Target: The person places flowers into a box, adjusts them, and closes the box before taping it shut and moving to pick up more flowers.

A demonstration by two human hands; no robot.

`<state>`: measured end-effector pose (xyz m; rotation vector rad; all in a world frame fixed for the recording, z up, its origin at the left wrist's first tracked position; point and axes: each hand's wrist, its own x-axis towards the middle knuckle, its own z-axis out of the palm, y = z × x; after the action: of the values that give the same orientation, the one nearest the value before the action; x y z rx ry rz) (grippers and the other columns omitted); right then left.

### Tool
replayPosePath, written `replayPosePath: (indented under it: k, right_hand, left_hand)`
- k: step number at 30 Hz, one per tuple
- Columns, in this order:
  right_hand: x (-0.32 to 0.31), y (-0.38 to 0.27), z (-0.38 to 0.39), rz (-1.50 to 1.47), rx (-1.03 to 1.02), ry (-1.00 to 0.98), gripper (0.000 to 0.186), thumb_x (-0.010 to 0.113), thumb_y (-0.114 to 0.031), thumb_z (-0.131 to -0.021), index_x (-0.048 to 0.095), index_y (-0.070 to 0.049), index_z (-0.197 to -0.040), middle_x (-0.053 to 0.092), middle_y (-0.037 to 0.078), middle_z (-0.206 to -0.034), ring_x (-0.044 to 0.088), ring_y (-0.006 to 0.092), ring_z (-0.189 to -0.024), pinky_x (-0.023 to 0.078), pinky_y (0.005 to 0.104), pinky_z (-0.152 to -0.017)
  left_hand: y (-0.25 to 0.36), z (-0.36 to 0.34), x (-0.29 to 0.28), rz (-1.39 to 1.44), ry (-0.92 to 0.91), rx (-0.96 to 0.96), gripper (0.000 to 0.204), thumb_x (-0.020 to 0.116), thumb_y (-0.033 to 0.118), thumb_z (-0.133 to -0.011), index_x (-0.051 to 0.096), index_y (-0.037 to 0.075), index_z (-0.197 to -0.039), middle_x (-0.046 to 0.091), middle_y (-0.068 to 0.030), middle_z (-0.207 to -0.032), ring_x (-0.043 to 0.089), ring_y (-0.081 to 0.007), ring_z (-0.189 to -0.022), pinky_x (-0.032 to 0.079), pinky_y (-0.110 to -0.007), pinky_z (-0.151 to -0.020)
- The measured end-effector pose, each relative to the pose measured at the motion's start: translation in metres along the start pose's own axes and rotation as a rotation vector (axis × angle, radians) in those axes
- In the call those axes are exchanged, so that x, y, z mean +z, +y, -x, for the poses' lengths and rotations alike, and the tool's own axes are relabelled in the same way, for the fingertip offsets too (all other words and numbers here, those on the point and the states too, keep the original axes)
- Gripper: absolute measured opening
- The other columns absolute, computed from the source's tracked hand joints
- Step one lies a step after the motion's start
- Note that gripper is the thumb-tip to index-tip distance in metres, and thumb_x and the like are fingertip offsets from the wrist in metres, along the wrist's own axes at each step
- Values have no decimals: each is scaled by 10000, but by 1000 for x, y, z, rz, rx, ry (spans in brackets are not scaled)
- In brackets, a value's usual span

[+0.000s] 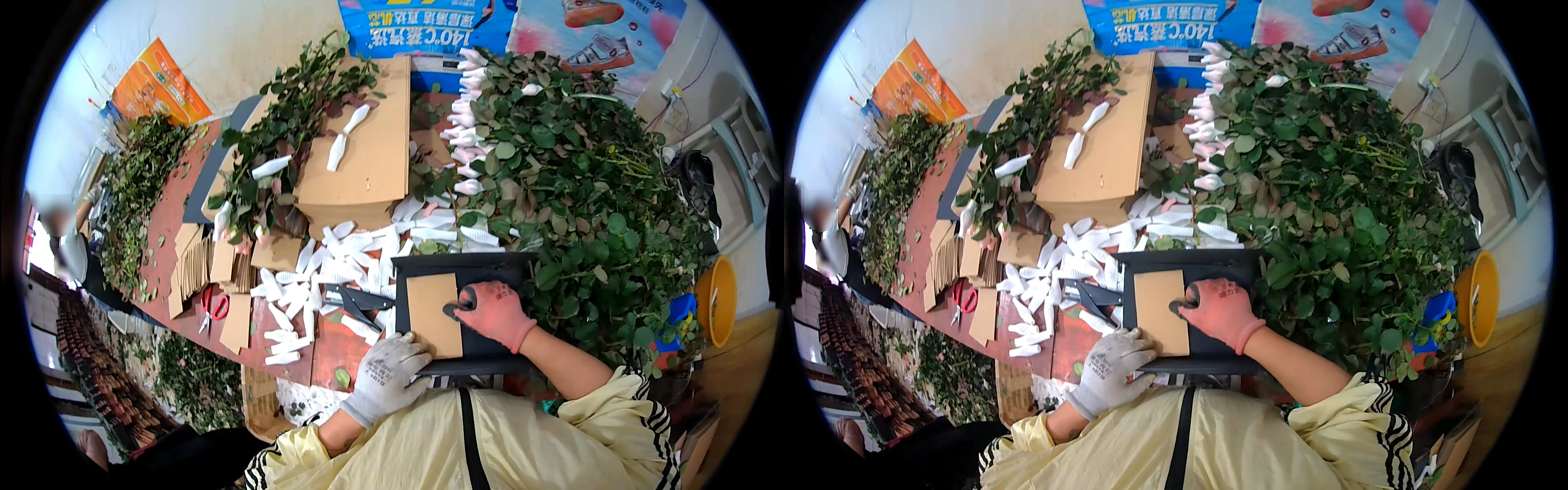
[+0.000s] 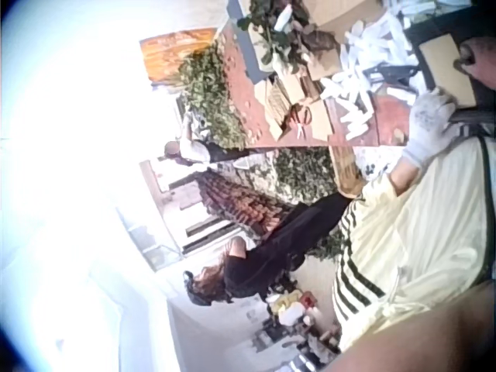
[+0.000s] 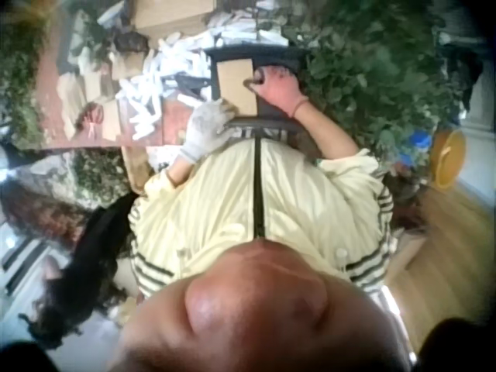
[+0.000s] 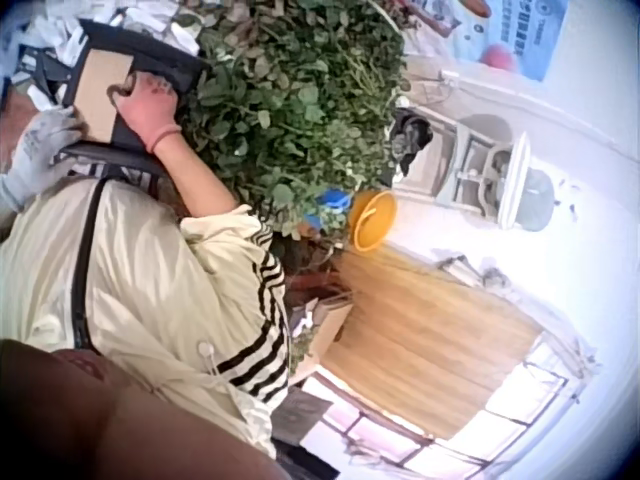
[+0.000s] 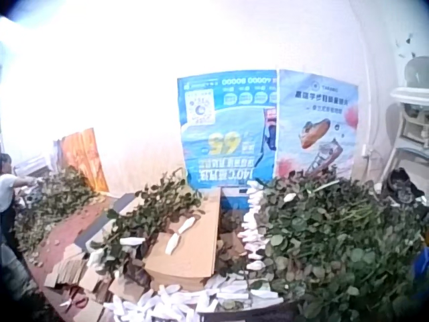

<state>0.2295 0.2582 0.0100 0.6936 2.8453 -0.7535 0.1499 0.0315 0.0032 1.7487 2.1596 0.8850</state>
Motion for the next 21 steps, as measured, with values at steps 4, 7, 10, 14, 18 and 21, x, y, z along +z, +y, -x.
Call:
replayPosePath:
  k: [4, 7, 10, 14, 18, 21]
  right_hand:
    - [3, -1, 8, 28, -42, -6, 391, 660, -443, -736, 634, -79, -874, 662, 122, -853, 633, 299, -847, 499, 405, -737]
    - [3, -3, 12, 135, -94, -13, 419, 640, -454, -745, 610, -82, -935, 659, 115, -857, 639, 282, -832, 499, 397, -723]
    - [0, -2, 18, 90, -125, -27, 434, 630, -468, -749, 596, -83, -946, 652, 105, -851, 637, 277, -814, 502, 394, -702]
    - [-4, -2, 27, 132, -131, -57, 422, 648, -476, -749, 577, -114, -954, 643, 84, -830, 636, 271, -792, 496, 370, -700]
    - [-74, -12, 47, -57, -284, -147, 390, 667, -375, -761, 584, -143, -1064, 633, 37, -809, 637, 219, -769, 501, 332, -697]
    - [-119, 5, 43, -180, -547, 46, 411, 725, -248, -713, 619, -129, -1091, 653, 49, -905, 628, 243, -834, 504, 322, -770]
  left_hand:
    - [7, -6, -5, -21, 45, -20, 349, 720, 242, -657, 665, 74, -959, 635, -86, -1046, 567, -297, -1061, 427, -430, -906]
    - [0, 0, 4, -28, 66, 7, 311, 716, 281, -674, 678, 78, -906, 660, -63, -975, 592, -279, -1010, 448, -423, -859]
    - [11, 0, -1, -98, 17, 0, 320, 713, 333, -686, 688, 101, -905, 656, -48, -984, 590, -265, -1010, 446, -414, -840]
    - [21, 0, 2, -205, -27, -54, 311, 709, 381, -687, 700, 149, -894, 645, -18, -972, 586, -235, -986, 437, -396, -812]
    - [7, -1, 11, -193, -25, -27, 309, 696, 395, -689, 696, 169, -899, 629, 0, -953, 580, -219, -946, 437, -398, -795]
    - [2, -5, 15, -147, -36, -25, 359, 684, 446, -689, 690, 159, -904, 624, -4, -954, 565, -216, -955, 424, -411, -802]
